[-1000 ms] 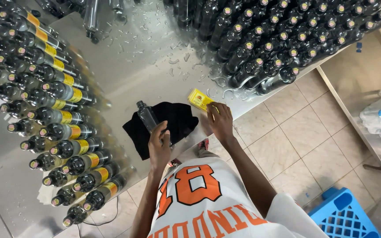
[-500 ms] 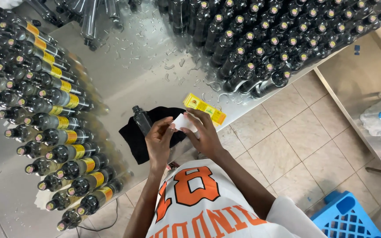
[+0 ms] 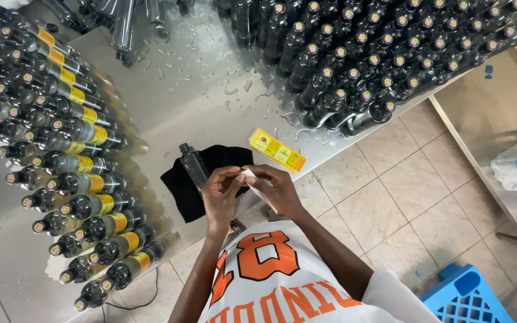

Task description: Manually applying adhesive labels to plastic bottles on a production table

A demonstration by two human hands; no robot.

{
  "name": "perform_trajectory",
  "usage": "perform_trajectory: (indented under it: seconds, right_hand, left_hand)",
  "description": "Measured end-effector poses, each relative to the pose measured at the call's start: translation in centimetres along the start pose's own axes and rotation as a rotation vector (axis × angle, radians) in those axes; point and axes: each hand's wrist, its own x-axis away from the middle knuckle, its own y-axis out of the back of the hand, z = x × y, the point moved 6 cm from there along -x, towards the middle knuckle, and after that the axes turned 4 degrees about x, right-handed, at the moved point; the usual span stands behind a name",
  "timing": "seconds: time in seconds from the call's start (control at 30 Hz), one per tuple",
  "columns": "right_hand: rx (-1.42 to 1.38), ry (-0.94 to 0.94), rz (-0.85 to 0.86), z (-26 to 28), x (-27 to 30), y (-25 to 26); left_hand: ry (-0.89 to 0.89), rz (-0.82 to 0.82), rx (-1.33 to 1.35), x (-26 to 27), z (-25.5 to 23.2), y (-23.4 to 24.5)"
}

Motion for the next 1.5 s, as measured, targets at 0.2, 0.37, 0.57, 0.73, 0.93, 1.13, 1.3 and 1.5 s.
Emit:
perform_trajectory:
  seconds: [0.2,0.37,0.57,0.73,0.93,1.13,1.3,1.5]
  right_hand:
    - [-0.197,-0.125,-0.108,-0.3,0.0,0.5]
    - [-0.194,-0.162,-0.247,-2.5,-0.2,1.8]
    - [-0.108,-0.027,-0.112,0.9,2.3,1.3]
    - [0.058,0.14,-0.16,5.2,0.9,3.4]
    - [0.273,0.297,0.019,10.8,-1.2,3.2]
    - [0.307,0.208,0.154,8.0,-1.2,1.5]
    - [0.104,0.113,-0.086,3.5,-1.2,1.2]
    - [0.045,0.168,-0.024,5.0,-0.1,-2.5]
  left_hand:
    - [0.084,0.014,0.014,0.7,-0.2,-0.5]
    - [0.074,-0.064,-0.017,1.0,0.0,1.0]
    - [-0.087,-0.204,-0.046,-0.8,-2.0,4.9]
    - [-0.168,-0.114,-0.133,-0.8,-3.9,3.0]
    - [-0.241,0.136,-0.197,-0.3,-7.4,-0.8]
    - [-0.352,0.086,-0.295,0.0,-7.8,-0.2]
    - [-0.479,-0.029,-0.393,1.7,-6.6,0.0]
    - [0.065,0.153,-0.109,2.6,-4.0,-1.4]
